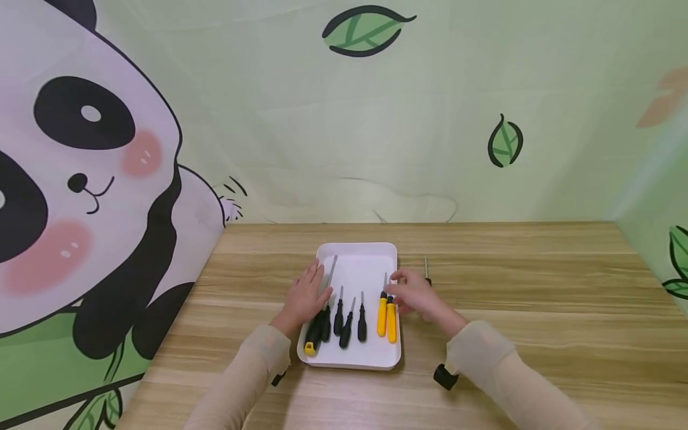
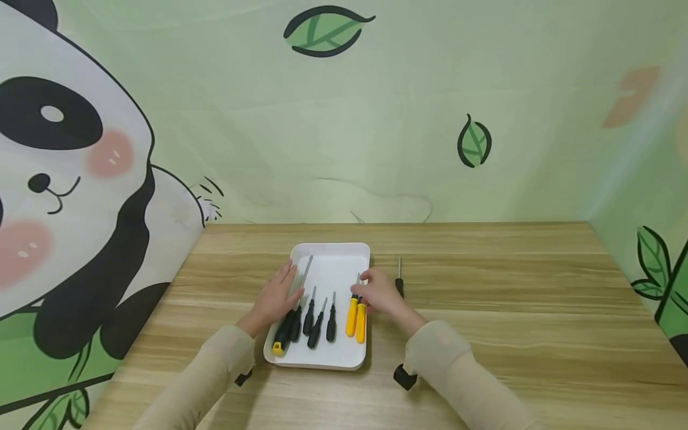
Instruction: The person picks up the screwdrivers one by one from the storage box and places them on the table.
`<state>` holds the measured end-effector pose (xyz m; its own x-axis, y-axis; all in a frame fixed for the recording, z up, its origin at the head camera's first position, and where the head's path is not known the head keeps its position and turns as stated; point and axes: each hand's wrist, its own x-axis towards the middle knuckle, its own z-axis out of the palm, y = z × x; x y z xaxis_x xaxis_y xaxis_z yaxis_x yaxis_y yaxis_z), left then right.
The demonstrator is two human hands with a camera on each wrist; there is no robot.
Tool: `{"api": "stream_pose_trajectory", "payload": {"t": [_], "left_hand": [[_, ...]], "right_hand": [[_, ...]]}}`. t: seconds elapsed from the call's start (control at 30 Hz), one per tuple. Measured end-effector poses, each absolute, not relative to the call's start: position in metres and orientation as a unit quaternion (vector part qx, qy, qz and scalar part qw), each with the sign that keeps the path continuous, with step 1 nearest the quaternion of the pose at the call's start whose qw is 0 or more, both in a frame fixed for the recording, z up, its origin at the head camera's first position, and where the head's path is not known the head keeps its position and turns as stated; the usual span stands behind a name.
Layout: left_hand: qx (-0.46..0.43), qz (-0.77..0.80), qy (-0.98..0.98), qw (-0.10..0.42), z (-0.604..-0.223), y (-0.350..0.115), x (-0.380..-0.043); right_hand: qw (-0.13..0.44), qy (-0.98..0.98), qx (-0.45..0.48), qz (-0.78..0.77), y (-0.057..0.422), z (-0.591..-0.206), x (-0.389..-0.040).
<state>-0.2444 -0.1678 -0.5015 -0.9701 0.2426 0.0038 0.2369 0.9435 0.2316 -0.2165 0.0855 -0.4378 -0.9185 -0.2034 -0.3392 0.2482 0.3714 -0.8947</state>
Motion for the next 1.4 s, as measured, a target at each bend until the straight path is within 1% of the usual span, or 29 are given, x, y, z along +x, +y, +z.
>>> {"api": "stream_pose_trajectory", "payload": {"t": [0.43, 0.63, 0.83, 1.07, 1.23, 1.4], "left_hand": [[0.119, 0.117, 0.986, 0.011, -0.503, -0.168, -0.245], [0.121, 0.118, 0.986, 0.009, -0.502, -0.168, -0.246], [0.122, 0.116, 0.986, 0.008, -0.502, -0.168, -0.245], [0.122, 0.122, 0.985, 0.01, -0.5, -0.168, -0.245], [0.119, 0.126, 0.985, 0.012, -0.501, -0.168, -0.245], [0.121, 0.128, 0.984, 0.011, -0.501, -0.168, -0.244]], "right_hand": [[0.21, 0.838, 0.001, -0.503, 0.069, -0.439, -0.212], [0.192, 0.868, -0.024, -0.458, 0.062, -0.442, -0.213], [0.177, 0.914, -0.058, -0.361, 0.054, -0.444, -0.214], [0.181, 0.935, -0.07, -0.297, 0.044, -0.444, -0.215], [0.165, 0.947, -0.087, -0.263, 0.039, -0.446, -0.215], [0.157, 0.957, -0.08, -0.23, 0.034, -0.447, -0.214]]}}
